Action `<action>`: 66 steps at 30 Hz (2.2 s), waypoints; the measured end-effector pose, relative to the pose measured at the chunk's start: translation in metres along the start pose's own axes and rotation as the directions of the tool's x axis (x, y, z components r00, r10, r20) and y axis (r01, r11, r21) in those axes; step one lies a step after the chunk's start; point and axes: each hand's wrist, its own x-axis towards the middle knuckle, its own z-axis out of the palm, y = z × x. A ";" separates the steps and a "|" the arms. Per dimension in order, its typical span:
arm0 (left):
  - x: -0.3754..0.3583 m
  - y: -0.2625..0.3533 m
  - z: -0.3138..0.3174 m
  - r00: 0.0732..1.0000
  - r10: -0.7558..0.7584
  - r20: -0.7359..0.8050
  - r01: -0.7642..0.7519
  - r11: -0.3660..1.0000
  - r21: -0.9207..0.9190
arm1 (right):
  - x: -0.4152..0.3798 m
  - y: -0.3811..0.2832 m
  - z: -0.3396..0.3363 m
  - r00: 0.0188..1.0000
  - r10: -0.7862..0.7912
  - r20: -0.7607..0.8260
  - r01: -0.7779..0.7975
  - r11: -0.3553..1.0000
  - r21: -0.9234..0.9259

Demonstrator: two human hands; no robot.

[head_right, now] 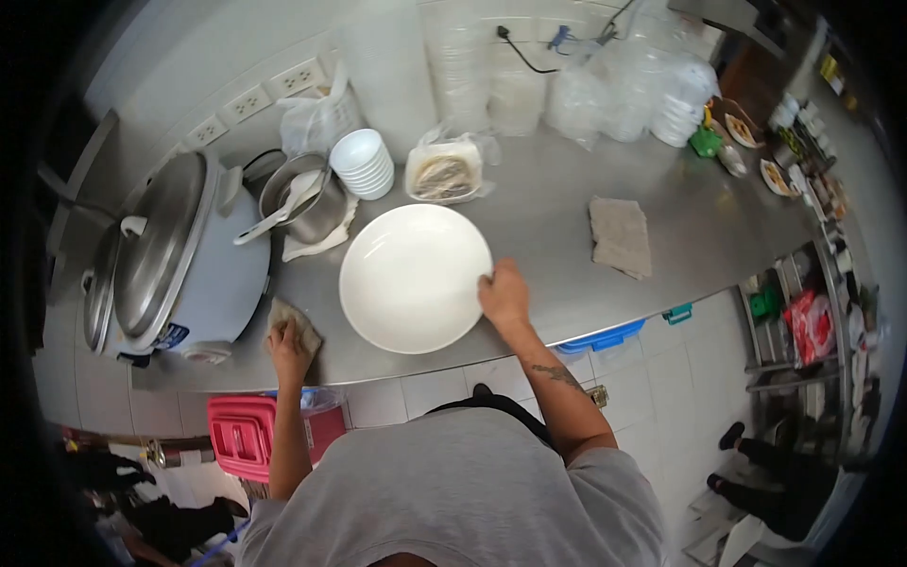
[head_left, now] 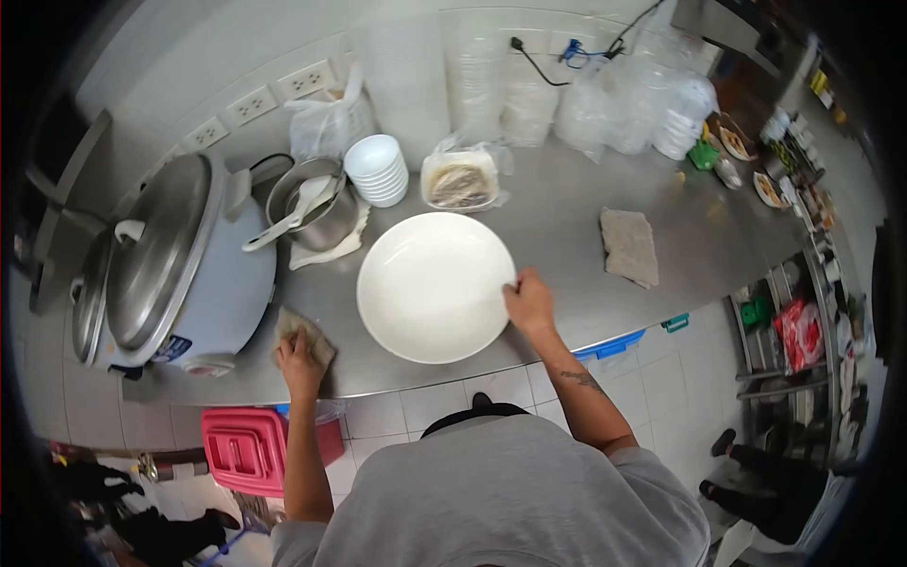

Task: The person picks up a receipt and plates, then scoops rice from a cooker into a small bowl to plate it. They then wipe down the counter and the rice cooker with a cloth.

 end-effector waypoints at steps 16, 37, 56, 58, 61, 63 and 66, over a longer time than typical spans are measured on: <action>-0.023 -0.032 -0.067 0.914 0.261 0.310 -0.198 0.955 -0.222 | -0.006 -0.069 -0.015 0.996 0.058 0.069 -0.087 0.831 0.549; 0.298 0.045 0.003 0.902 0.065 0.427 -0.251 0.883 0.396 | -0.020 0.104 -0.103 0.754 0.539 -0.374 -0.075 0.637 0.767; 0.219 0.162 -0.110 0.825 0.534 0.186 -0.509 0.845 -0.167 | 0.119 0.166 -0.133 0.982 0.060 -0.177 -0.160 0.762 -0.628; 0.210 0.192 -0.116 0.818 0.548 0.178 -0.524 0.836 -0.166 | 0.133 0.166 -0.150 0.984 0.104 -0.142 -0.169 0.780 -0.603; 0.194 0.246 -0.121 0.835 0.518 0.186 -0.489 0.853 -0.184 | 0.181 0.194 -0.182 0.983 0.139 -0.116 -0.181 0.757 -0.628; 0.182 0.289 -0.118 0.848 0.499 0.180 -0.469 0.863 -0.187 | 0.228 0.224 -0.200 0.984 0.121 -0.133 -0.178 0.744 -0.644; 0.167 0.348 -0.094 0.834 0.514 0.202 -0.476 0.854 -0.208 | 0.285 0.281 -0.238 0.971 0.149 -0.187 -0.236 0.723 -0.649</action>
